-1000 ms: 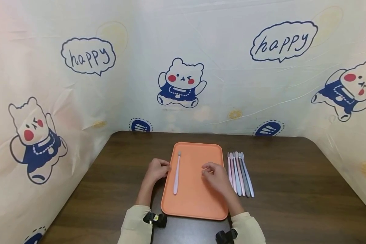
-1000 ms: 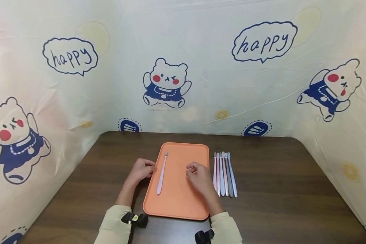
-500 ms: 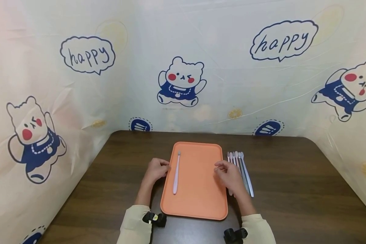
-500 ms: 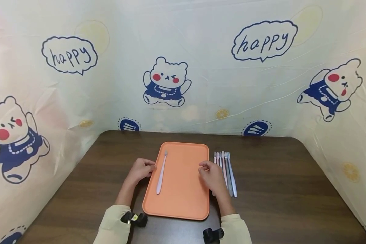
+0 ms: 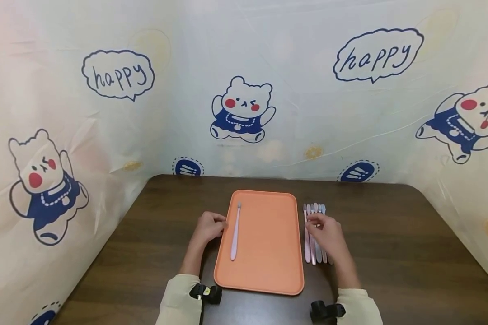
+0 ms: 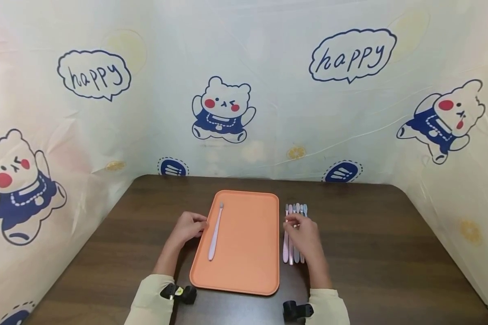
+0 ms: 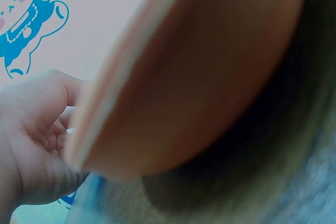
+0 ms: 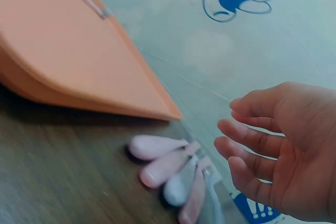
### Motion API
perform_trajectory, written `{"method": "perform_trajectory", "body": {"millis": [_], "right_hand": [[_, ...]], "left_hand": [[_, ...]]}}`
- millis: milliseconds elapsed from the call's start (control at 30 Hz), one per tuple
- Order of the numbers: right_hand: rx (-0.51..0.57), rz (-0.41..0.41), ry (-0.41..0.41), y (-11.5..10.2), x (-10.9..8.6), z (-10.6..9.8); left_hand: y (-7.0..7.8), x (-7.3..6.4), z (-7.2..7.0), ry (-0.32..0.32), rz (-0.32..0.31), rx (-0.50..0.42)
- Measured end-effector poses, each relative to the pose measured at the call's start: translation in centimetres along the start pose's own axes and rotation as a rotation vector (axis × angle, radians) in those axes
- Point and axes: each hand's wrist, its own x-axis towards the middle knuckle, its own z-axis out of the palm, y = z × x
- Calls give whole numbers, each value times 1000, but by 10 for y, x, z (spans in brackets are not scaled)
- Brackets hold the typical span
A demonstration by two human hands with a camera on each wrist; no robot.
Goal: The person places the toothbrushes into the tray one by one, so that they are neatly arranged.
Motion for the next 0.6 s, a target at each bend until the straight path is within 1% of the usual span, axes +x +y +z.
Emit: {"method": "perform_trajectory", "body": {"millis": [167, 267, 433, 600], "right_hand": [[-20, 39, 15, 10, -1, -16], [-21, 71, 4, 15, -1, -23], [-33, 105, -10, 24, -1, -30], [-49, 143, -29, 32, -1, -35]], "left_hand": [[0, 0, 0, -3, 13, 0], [0, 0, 0, -4, 12, -7], [1, 1, 0, -13, -9, -7], [2, 1, 1, -16, -11, -3]]}}
